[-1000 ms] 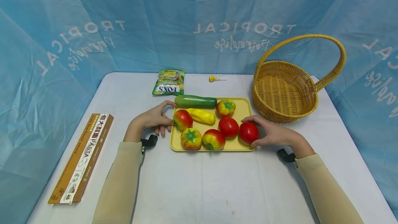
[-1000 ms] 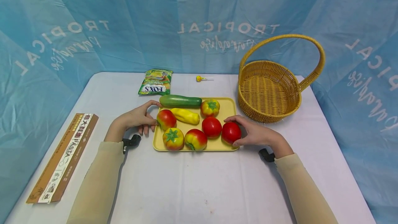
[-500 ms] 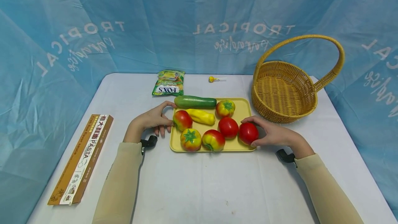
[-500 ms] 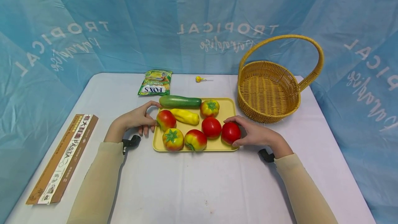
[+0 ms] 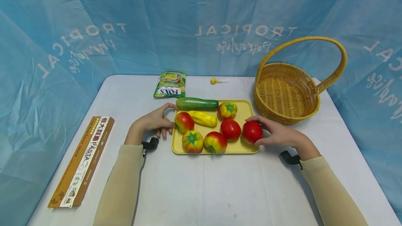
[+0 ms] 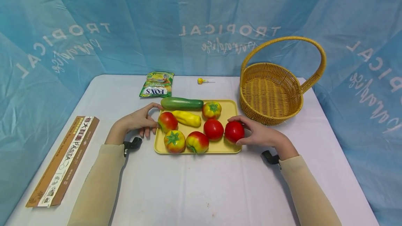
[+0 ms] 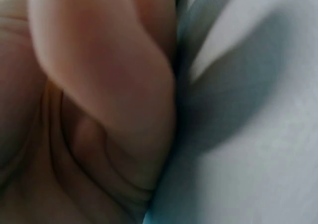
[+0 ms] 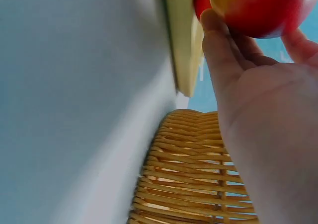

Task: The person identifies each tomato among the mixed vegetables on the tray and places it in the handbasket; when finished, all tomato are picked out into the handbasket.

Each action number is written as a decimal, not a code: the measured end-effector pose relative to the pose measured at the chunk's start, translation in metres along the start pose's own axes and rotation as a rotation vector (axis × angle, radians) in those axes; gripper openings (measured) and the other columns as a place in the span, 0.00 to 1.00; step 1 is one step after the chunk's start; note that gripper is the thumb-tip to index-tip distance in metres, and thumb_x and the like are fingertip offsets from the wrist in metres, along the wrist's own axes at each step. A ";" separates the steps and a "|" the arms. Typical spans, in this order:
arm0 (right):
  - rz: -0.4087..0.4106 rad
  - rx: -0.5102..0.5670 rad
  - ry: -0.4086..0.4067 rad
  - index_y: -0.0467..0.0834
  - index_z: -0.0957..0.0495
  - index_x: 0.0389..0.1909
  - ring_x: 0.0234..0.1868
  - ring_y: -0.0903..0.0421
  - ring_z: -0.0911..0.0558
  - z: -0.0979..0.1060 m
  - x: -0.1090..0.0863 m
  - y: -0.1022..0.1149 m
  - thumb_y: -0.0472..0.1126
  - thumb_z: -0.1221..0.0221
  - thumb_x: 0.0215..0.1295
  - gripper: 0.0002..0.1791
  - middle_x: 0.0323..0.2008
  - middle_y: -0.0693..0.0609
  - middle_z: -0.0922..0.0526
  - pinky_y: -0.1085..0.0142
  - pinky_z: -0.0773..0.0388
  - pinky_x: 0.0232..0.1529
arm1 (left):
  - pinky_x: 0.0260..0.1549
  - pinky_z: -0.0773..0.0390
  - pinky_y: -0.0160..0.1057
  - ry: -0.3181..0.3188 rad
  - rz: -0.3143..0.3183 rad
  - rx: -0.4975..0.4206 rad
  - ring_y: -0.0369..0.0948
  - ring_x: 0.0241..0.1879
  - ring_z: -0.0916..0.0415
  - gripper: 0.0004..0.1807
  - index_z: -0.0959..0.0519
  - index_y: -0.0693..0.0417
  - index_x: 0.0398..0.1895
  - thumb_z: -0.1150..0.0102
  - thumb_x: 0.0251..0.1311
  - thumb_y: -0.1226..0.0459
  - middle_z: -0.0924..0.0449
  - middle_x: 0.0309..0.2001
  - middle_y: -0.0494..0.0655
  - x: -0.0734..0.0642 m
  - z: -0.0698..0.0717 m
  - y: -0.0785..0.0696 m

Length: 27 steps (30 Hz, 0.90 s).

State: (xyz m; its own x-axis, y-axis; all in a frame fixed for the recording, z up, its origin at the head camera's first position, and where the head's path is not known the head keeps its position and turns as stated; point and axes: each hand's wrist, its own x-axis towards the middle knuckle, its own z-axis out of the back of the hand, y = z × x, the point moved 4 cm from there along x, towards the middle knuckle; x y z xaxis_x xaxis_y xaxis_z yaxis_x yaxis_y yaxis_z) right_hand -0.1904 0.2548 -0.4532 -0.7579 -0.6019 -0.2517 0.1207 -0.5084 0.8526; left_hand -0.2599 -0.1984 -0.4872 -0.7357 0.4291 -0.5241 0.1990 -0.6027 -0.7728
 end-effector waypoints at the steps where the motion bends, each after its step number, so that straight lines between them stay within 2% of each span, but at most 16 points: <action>1: 0.017 0.010 -0.006 0.51 0.37 0.76 0.77 0.37 0.36 0.001 0.000 0.002 0.43 0.28 0.64 0.42 0.73 0.43 0.31 0.35 0.30 0.75 | 0.19 0.18 0.35 0.000 0.000 -0.001 0.45 0.18 0.16 0.38 0.45 0.33 0.74 0.34 0.67 0.58 0.11 0.31 0.53 0.000 0.000 0.000; 3: 0.044 0.026 -0.019 0.50 0.37 0.76 0.77 0.37 0.35 0.004 -0.001 0.005 0.42 0.29 0.65 0.41 0.73 0.43 0.30 0.41 0.29 0.75 | 0.19 0.18 0.35 -0.002 -0.002 -0.003 0.45 0.18 0.17 0.39 0.45 0.33 0.74 0.34 0.67 0.59 0.11 0.31 0.53 0.000 0.001 -0.001; 6: 0.076 0.043 -0.036 0.49 0.36 0.76 0.76 0.40 0.34 0.008 -0.004 0.010 0.40 0.29 0.65 0.41 0.72 0.44 0.28 0.57 0.24 0.72 | 0.19 0.18 0.35 -0.004 -0.003 -0.006 0.45 0.17 0.17 0.38 0.45 0.33 0.74 0.34 0.68 0.59 0.11 0.31 0.54 -0.001 0.002 -0.001; 8: 0.089 0.050 -0.042 0.49 0.36 0.76 0.76 0.44 0.33 0.010 -0.005 0.014 0.39 0.28 0.65 0.41 0.72 0.45 0.28 0.67 0.24 0.69 | 0.19 0.18 0.36 -0.005 -0.004 -0.005 0.45 0.17 0.17 0.39 0.45 0.33 0.74 0.35 0.67 0.59 0.11 0.31 0.54 -0.001 0.002 -0.002; 10: 0.111 0.053 -0.047 0.48 0.36 0.76 0.74 0.50 0.31 0.012 -0.008 0.019 0.39 0.28 0.65 0.41 0.72 0.45 0.27 0.72 0.24 0.67 | 0.19 0.18 0.36 -0.007 -0.005 -0.003 0.44 0.17 0.17 0.39 0.45 0.34 0.75 0.35 0.67 0.60 0.11 0.31 0.53 -0.002 0.001 -0.001; 14: 0.158 0.055 -0.069 0.45 0.37 0.77 0.72 0.61 0.30 0.018 -0.016 0.030 0.37 0.29 0.65 0.41 0.71 0.45 0.28 0.73 0.25 0.68 | 0.18 0.19 0.35 -0.008 -0.006 -0.001 0.44 0.17 0.17 0.39 0.45 0.34 0.75 0.35 0.67 0.60 0.11 0.31 0.53 -0.002 0.001 -0.001; 16: 0.169 0.052 -0.093 0.44 0.37 0.77 0.70 0.64 0.30 0.023 -0.019 0.034 0.35 0.29 0.65 0.41 0.71 0.45 0.29 0.72 0.23 0.66 | 0.18 0.19 0.35 -0.007 -0.005 -0.003 0.44 0.17 0.18 0.39 0.45 0.34 0.75 0.35 0.67 0.60 0.11 0.31 0.53 -0.002 0.000 0.000; 22: 0.166 0.082 -0.168 0.44 0.39 0.77 0.68 0.62 0.28 0.038 -0.025 0.045 0.33 0.30 0.66 0.42 0.70 0.51 0.30 0.69 0.16 0.59 | 0.17 0.21 0.34 -0.007 -0.007 -0.008 0.44 0.17 0.17 0.39 0.45 0.35 0.75 0.35 0.67 0.61 0.11 0.30 0.53 -0.002 -0.001 0.001; 27: 0.189 0.092 -0.222 0.43 0.39 0.78 0.68 0.62 0.28 0.053 -0.026 0.050 0.31 0.33 0.67 0.41 0.69 0.55 0.29 0.72 0.16 0.57 | 0.17 0.21 0.34 -0.006 -0.009 -0.016 0.44 0.17 0.17 0.39 0.45 0.34 0.75 0.35 0.67 0.60 0.11 0.30 0.53 -0.002 -0.001 0.001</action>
State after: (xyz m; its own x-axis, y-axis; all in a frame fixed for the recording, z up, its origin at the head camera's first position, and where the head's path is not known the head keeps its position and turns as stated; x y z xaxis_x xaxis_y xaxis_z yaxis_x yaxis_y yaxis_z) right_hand -0.1984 0.2775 -0.3795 -0.8505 -0.5259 0.0131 0.2220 -0.3363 0.9152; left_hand -0.2576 -0.1988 -0.4876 -0.7414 0.4305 -0.5148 0.2027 -0.5876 -0.7833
